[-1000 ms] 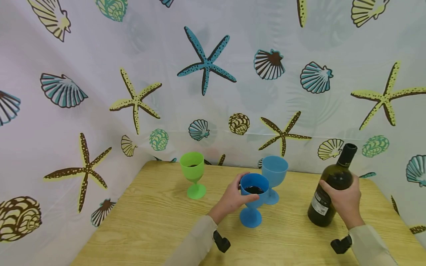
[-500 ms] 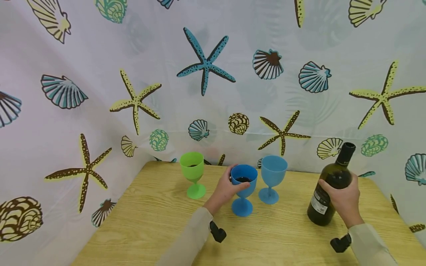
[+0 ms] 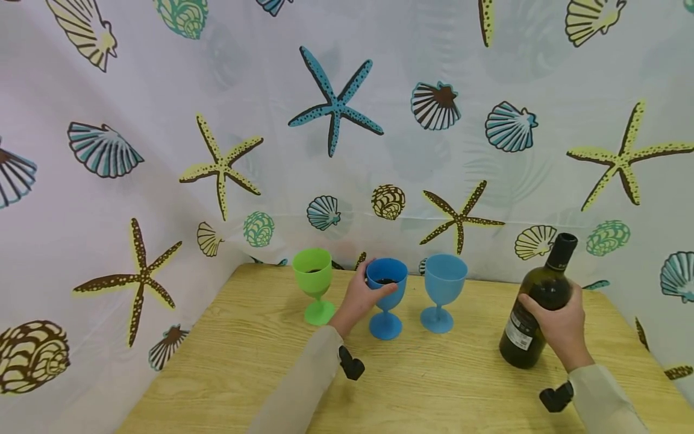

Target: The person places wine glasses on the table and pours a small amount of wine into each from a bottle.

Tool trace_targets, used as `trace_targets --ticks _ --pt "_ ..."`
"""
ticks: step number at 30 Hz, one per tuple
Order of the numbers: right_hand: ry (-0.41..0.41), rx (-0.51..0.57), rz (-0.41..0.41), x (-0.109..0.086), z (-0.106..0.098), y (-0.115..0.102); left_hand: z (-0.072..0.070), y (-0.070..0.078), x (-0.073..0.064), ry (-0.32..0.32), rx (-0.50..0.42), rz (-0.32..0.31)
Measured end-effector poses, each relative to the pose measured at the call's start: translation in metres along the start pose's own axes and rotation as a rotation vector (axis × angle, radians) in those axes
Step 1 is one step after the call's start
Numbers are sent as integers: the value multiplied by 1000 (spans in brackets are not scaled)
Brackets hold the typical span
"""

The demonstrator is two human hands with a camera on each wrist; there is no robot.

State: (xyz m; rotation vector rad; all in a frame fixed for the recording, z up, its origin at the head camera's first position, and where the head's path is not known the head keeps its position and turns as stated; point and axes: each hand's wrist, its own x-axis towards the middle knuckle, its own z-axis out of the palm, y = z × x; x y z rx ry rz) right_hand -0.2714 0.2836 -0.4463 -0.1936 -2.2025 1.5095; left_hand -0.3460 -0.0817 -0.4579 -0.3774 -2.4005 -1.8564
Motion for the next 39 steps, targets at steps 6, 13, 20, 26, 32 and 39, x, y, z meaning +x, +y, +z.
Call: trace_targets --ticks 6,13,20,26,32,39 --pt "14 14 3 -2 2 2 -4 -5 7 46 23 -26" --pt "25 10 -18 -4 2 4 -11 -6 13 83 40 -43" --pt "17 -18 -25 -7 1 0 -16 -8 16 75 25 -34" --pt "31 -16 -30 -2 -1 -5 -18 -9 22 69 37 -13" --pt "18 -18 -27 14 -2 -5 -15 -6 27 81 52 -15" --pt "32 -22 -61 32 -3 -1 -10 -3 29 93 94 -29"
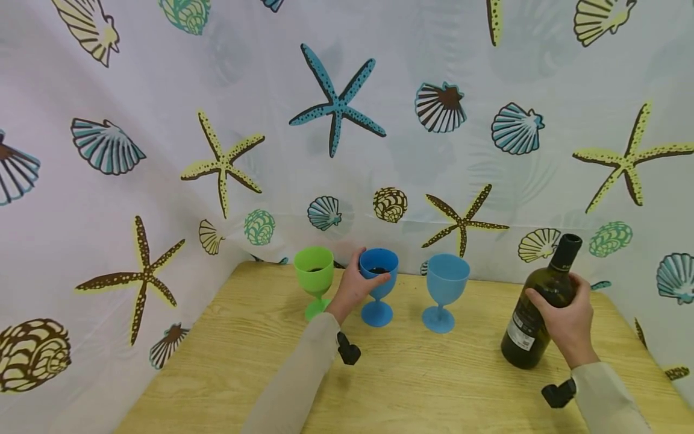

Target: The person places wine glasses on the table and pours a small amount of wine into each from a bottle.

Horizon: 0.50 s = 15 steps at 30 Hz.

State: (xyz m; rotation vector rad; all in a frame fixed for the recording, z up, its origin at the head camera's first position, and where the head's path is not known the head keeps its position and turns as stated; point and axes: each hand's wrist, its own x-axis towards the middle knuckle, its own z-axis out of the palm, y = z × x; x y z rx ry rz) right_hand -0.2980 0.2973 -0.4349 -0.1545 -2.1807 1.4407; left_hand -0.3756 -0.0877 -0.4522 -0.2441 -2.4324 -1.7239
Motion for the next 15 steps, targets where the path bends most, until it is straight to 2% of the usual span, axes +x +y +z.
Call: trace_targets --ticks 8,15 --pt "-11 1 3 4 2 0 -2 9 0 7 38 58" --pt "-12 11 -6 6 3 2 -4 30 -3 45 160 182"
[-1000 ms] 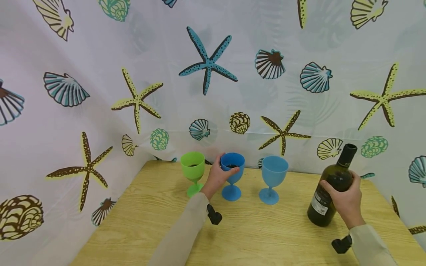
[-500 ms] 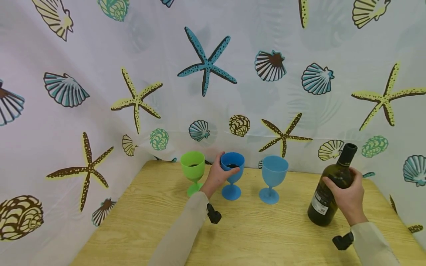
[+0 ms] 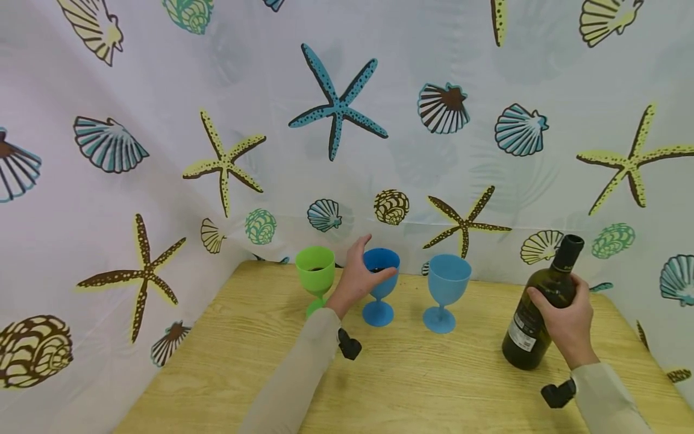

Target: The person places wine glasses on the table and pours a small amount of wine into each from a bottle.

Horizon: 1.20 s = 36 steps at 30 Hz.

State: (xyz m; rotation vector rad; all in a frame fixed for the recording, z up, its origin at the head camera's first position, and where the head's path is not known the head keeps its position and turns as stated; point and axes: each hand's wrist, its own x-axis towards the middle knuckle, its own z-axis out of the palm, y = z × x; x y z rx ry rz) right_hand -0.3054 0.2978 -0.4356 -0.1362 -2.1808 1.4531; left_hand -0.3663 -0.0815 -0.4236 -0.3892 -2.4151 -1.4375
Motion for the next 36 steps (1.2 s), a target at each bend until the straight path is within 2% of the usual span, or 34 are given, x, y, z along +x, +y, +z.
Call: trace_targets --ticks 3,7,13,16,19,27,36 --pt "-3 -2 -1 1 -1 1 1 13 0 -7 54 79" --pt "-6 0 -3 2 -2 2 9 30 -2 -63 81 168" --pt "-10 1 3 3 -2 2 31 51 -9 -169 57 232" --pt "-22 5 8 3 -3 2 45 56 -12 -207 62 235" --pt "-31 6 10 2 -3 2 59 57 -12 -235 77 221" --pt "-37 7 5 2 -3 1 83 53 -5 -297 71 95" --pt "-57 18 8 2 -2 0 98 40 6 -289 75 3"
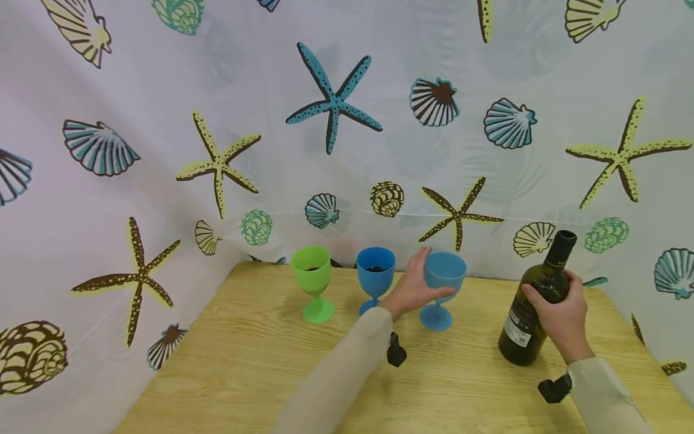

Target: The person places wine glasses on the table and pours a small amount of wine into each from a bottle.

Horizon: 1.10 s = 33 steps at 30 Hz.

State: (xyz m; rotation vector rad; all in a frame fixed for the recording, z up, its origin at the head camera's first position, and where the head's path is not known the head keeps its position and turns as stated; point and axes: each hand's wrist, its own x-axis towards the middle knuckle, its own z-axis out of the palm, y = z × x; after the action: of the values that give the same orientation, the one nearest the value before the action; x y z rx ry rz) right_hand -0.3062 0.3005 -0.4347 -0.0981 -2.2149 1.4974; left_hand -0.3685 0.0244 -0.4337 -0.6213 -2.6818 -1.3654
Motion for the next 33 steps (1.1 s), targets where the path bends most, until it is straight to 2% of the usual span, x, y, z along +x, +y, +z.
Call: trace_targets --ticks 5,16,25,33 --pt "-14 3 3 1 1 0 5 -6 6 -2 -24 -52" --pt "-9 3 10 2 3 0 10 -13 11 2 -151 -128" --pt "-8 11 4 1 3 0 9 -10 11 11 -166 -118" --pt "-22 7 12 4 0 3 10 -14 3 14 -169 -115"
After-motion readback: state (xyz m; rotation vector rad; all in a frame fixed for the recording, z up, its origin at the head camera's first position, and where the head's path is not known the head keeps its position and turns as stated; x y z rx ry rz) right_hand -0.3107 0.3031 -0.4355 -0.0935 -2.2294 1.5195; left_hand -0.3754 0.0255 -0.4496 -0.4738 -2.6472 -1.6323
